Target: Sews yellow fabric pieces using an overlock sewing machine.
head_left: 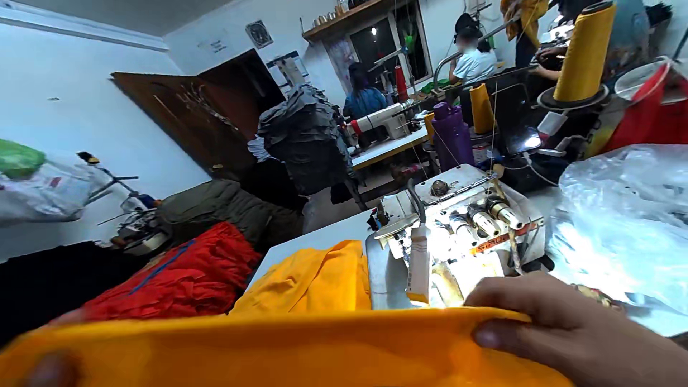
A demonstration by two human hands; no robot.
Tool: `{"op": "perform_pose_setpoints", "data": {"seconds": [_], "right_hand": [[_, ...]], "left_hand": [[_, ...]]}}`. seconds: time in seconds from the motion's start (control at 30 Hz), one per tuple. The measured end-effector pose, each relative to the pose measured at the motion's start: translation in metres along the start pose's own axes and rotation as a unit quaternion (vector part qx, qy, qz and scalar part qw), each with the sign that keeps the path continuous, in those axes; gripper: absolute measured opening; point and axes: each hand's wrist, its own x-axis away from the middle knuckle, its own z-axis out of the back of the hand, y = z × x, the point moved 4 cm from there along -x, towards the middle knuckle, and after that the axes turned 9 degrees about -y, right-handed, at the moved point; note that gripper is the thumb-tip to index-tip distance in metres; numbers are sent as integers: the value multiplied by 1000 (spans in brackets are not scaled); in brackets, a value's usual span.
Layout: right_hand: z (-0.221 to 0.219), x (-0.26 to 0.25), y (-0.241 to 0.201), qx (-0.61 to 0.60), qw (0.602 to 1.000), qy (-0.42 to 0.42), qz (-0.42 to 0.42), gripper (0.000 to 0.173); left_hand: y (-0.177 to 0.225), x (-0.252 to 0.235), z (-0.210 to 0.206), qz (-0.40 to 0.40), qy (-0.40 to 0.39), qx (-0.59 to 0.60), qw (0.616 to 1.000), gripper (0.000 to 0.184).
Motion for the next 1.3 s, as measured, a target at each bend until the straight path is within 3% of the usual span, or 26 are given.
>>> {"op": "perform_pose_setpoints", "data": {"seconds": [0.07, 0.13, 0.27, 0.37, 0.43, 0.6, 0.73, 1.0, 1.2, 1.3], "right_hand": [[-23, -12, 13, 70, 997, 19, -4, 20], [-47, -20, 28, 117, 993, 6, -28, 17], [-76, -26, 30, 76, 970, -125, -193, 24], [-78, -25, 32, 65, 978, -83, -178, 26], [-76, -21, 42, 20, 988, -58, -143, 25], [-72, 8, 53, -182, 965, -54, -182, 34], [-71, 30, 59, -246, 950, -9, -190, 32], [-77, 32, 63, -172, 975, 32, -134, 33], [-87, 26, 64, -98, 994, 2, -56, 44], [-91, 27, 64, -72, 994, 10, -78, 42]], "left_hand": [[-64, -15, 10, 27, -18, -212, 977, 36], [-104, -11, -1, -1, -112, -318, 942, 49], [-73, 46, -87, -70, -282, -234, 928, 51], [-63, 76, -126, -136, -362, -182, 904, 49], [-74, 82, -136, -147, -365, -172, 903, 41], [-89, 80, -135, -115, -348, -111, 924, 22], [-91, 81, -131, -56, -343, -13, 938, 16], [-103, 85, -138, -25, -360, 76, 929, 16], [-99, 83, -137, 8, -344, 75, 936, 17], [-104, 83, -135, 12, -341, 82, 936, 17]]}}
